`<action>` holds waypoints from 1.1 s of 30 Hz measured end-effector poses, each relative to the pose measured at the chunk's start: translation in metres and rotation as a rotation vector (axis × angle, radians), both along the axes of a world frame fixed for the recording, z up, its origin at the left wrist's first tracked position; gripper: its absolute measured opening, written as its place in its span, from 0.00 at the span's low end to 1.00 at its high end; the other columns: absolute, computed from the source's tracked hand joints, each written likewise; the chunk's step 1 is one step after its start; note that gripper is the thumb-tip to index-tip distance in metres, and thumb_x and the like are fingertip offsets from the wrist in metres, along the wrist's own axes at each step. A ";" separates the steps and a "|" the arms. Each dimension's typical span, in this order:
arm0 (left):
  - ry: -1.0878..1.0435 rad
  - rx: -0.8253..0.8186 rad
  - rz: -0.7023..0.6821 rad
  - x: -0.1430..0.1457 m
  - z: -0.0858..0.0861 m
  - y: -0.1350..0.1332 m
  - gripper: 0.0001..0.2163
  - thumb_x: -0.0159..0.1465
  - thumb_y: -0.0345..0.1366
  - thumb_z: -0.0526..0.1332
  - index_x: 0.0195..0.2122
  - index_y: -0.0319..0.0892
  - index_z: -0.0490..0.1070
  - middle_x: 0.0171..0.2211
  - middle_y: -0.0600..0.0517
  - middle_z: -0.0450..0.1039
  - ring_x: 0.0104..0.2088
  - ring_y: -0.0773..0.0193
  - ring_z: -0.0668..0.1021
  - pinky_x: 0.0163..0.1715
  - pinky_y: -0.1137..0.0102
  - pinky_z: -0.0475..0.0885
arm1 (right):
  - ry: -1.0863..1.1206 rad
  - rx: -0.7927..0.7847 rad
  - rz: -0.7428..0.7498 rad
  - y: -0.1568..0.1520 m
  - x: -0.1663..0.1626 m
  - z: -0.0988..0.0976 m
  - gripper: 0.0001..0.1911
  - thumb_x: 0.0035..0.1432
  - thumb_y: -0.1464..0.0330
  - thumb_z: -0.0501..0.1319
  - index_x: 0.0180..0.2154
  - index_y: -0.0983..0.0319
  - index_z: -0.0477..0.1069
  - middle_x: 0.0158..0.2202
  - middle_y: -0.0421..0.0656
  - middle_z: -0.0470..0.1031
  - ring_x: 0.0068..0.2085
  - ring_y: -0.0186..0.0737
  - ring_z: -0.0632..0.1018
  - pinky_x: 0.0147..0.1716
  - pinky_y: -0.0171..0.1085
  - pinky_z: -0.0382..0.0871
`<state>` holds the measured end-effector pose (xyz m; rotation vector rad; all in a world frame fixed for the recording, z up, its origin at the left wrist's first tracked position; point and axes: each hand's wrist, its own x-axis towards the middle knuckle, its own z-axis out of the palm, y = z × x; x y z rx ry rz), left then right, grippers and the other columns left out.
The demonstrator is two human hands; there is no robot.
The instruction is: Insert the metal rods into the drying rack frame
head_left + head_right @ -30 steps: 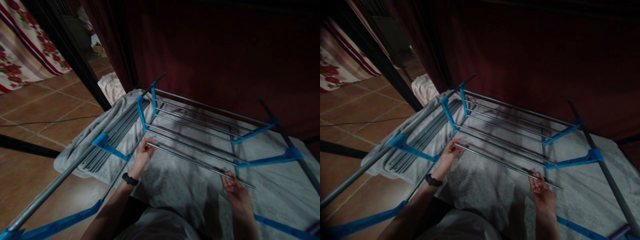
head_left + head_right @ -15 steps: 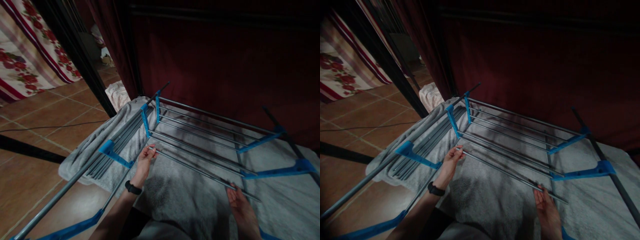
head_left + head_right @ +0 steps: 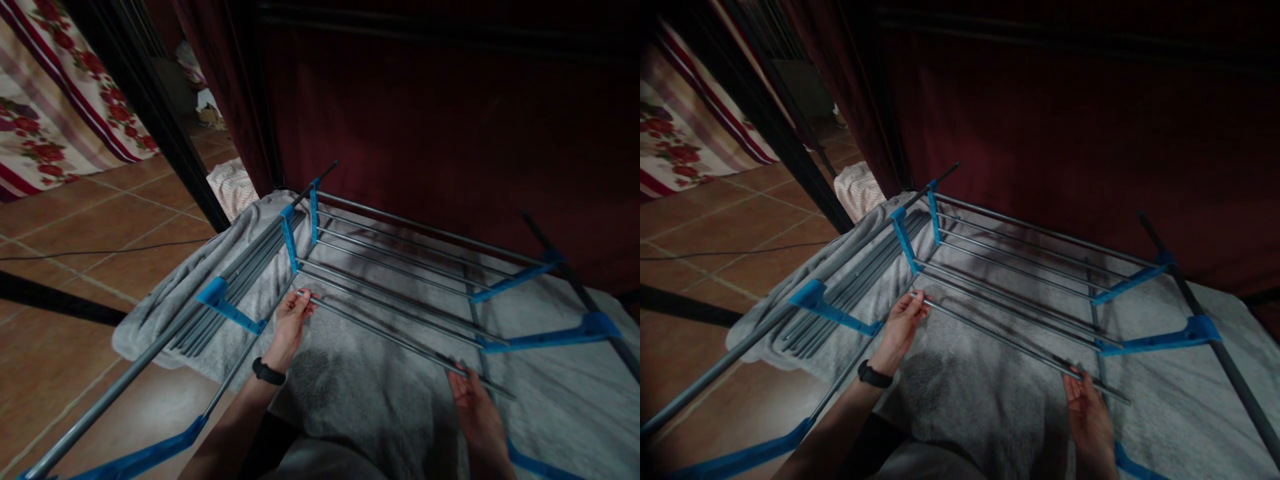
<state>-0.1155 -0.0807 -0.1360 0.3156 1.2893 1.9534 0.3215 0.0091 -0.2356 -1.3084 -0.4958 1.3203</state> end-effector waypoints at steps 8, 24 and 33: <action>-0.103 0.034 -0.063 -0.001 -0.006 0.003 0.18 0.50 0.44 0.82 0.35 0.40 0.81 0.33 0.50 0.81 0.29 0.70 0.78 0.31 0.73 0.72 | 0.070 0.009 -0.025 -0.002 -0.005 0.005 0.14 0.49 0.59 0.79 0.34 0.58 0.81 0.38 0.39 0.85 0.40 0.36 0.86 0.46 0.35 0.83; -0.298 -0.057 0.060 -0.001 -0.006 0.009 0.13 0.53 0.28 0.80 0.25 0.37 0.75 0.24 0.55 0.77 0.22 0.72 0.76 0.26 0.78 0.72 | 0.065 0.077 -0.050 -0.004 -0.009 -0.004 0.09 0.52 0.61 0.77 0.35 0.55 0.82 0.40 0.42 0.87 0.43 0.41 0.87 0.57 0.45 0.81; -0.317 -0.195 -0.014 0.004 0.002 0.012 0.09 0.57 0.18 0.71 0.28 0.39 0.77 0.32 0.51 0.84 0.26 0.70 0.81 0.27 0.78 0.75 | 0.078 0.166 -0.026 -0.010 -0.023 0.005 0.16 0.49 0.61 0.77 0.41 0.54 0.81 0.43 0.44 0.87 0.50 0.46 0.86 0.63 0.55 0.75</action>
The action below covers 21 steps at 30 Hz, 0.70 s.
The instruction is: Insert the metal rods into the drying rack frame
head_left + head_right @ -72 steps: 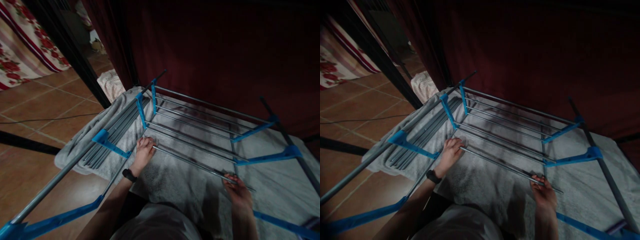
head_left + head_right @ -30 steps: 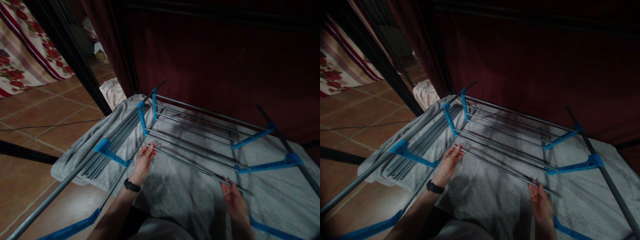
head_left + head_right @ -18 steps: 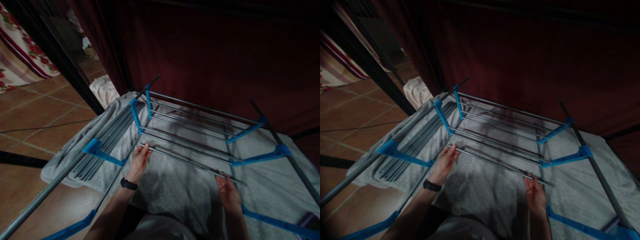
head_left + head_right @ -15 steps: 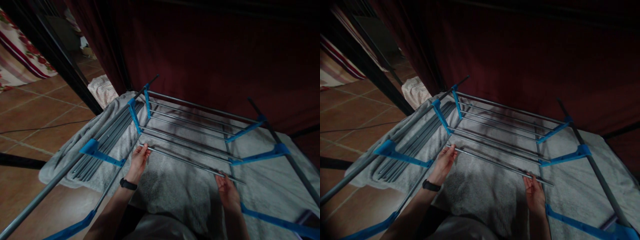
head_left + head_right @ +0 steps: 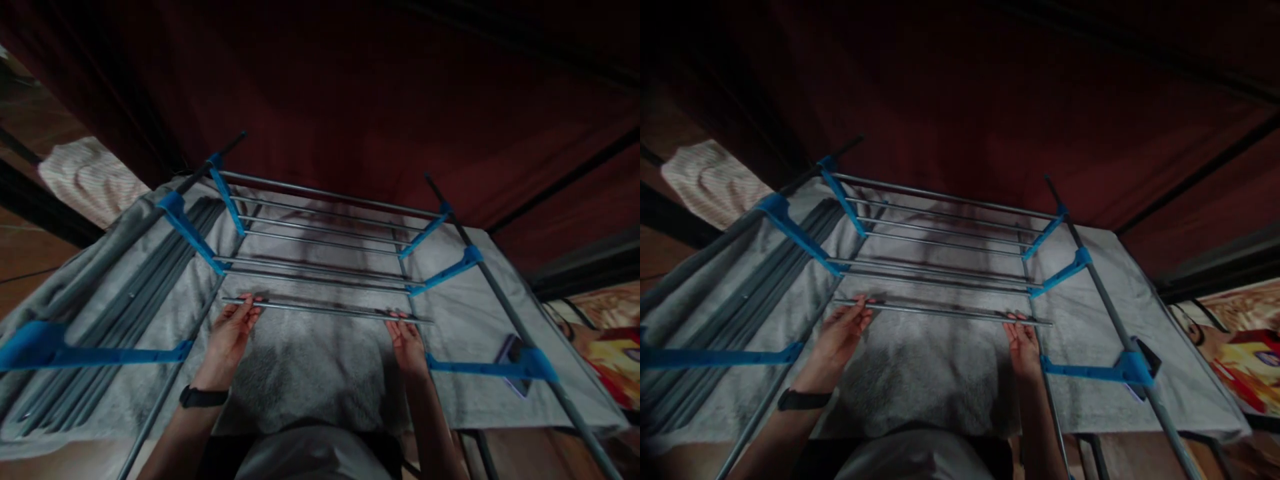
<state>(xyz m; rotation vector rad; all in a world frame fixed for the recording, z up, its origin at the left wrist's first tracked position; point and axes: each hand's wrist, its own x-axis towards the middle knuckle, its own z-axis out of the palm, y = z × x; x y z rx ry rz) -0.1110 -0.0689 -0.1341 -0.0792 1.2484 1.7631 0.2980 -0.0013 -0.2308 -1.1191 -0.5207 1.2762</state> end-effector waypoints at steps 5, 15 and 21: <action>0.000 -0.118 -0.103 0.016 -0.003 0.003 0.10 0.58 0.18 0.69 0.27 0.39 0.75 0.30 0.51 0.82 0.26 0.69 0.81 0.28 0.77 0.76 | 0.031 0.028 0.000 -0.001 -0.004 0.002 0.17 0.50 0.61 0.78 0.41 0.54 0.79 0.44 0.42 0.87 0.48 0.43 0.85 0.62 0.55 0.75; 0.095 -0.159 -0.148 0.027 -0.026 0.005 0.12 0.54 0.22 0.74 0.24 0.41 0.72 0.25 0.56 0.78 0.26 0.68 0.81 0.33 0.75 0.78 | 0.099 0.022 -0.014 0.005 -0.010 0.002 0.15 0.49 0.64 0.79 0.38 0.53 0.78 0.40 0.39 0.86 0.45 0.39 0.85 0.50 0.44 0.83; 0.119 -0.171 -0.128 0.027 -0.029 0.006 0.13 0.54 0.24 0.73 0.23 0.42 0.69 0.24 0.56 0.77 0.28 0.68 0.81 0.37 0.74 0.80 | 0.095 0.033 -0.020 0.007 -0.013 0.003 0.13 0.51 0.65 0.78 0.36 0.54 0.77 0.38 0.39 0.86 0.43 0.38 0.85 0.46 0.40 0.83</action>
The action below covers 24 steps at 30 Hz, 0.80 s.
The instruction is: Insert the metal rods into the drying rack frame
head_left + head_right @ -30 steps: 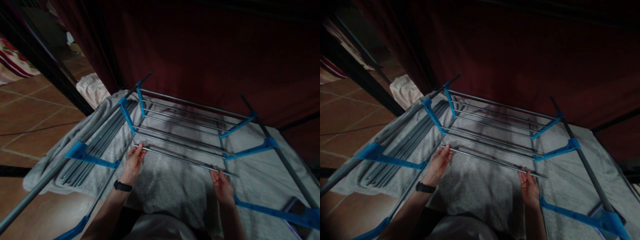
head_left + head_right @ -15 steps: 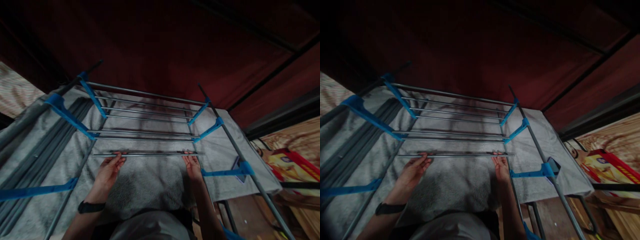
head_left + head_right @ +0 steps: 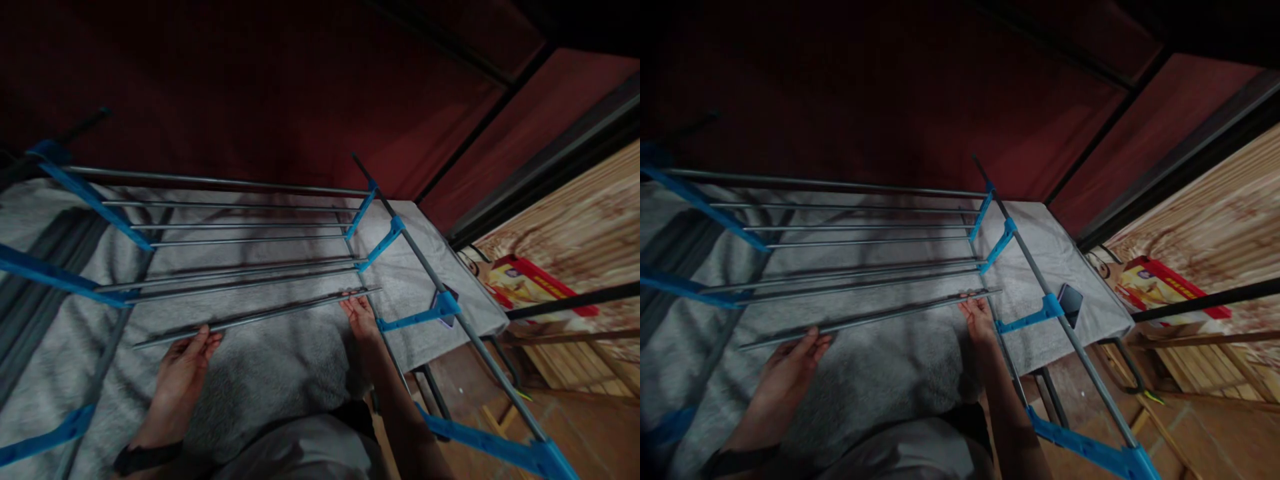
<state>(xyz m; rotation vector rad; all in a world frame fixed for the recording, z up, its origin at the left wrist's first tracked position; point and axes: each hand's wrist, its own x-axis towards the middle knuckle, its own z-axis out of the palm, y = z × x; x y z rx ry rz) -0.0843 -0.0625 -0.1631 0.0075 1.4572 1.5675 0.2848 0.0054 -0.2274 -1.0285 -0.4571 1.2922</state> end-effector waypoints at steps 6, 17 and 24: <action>-0.046 -0.008 0.014 -0.001 0.006 -0.004 0.10 0.55 0.20 0.68 0.25 0.41 0.72 0.28 0.56 0.78 0.32 0.67 0.82 0.40 0.73 0.81 | 0.015 0.008 0.030 -0.001 0.000 0.003 0.13 0.49 0.67 0.77 0.37 0.54 0.78 0.40 0.39 0.87 0.45 0.39 0.86 0.47 0.41 0.83; -0.062 0.039 -0.010 -0.006 0.006 -0.004 0.12 0.55 0.19 0.68 0.23 0.43 0.70 0.29 0.56 0.78 0.34 0.66 0.82 0.41 0.73 0.80 | 0.012 -0.013 0.024 -0.002 0.000 0.008 0.09 0.54 0.68 0.73 0.37 0.53 0.78 0.39 0.40 0.86 0.44 0.42 0.86 0.49 0.44 0.82; -0.020 -0.053 -0.028 -0.002 0.011 -0.003 0.12 0.63 0.21 0.65 0.26 0.42 0.71 0.26 0.56 0.77 0.29 0.67 0.81 0.37 0.73 0.81 | 0.045 0.002 0.031 -0.003 0.000 0.007 0.10 0.52 0.69 0.75 0.37 0.55 0.78 0.40 0.40 0.86 0.44 0.40 0.86 0.46 0.42 0.82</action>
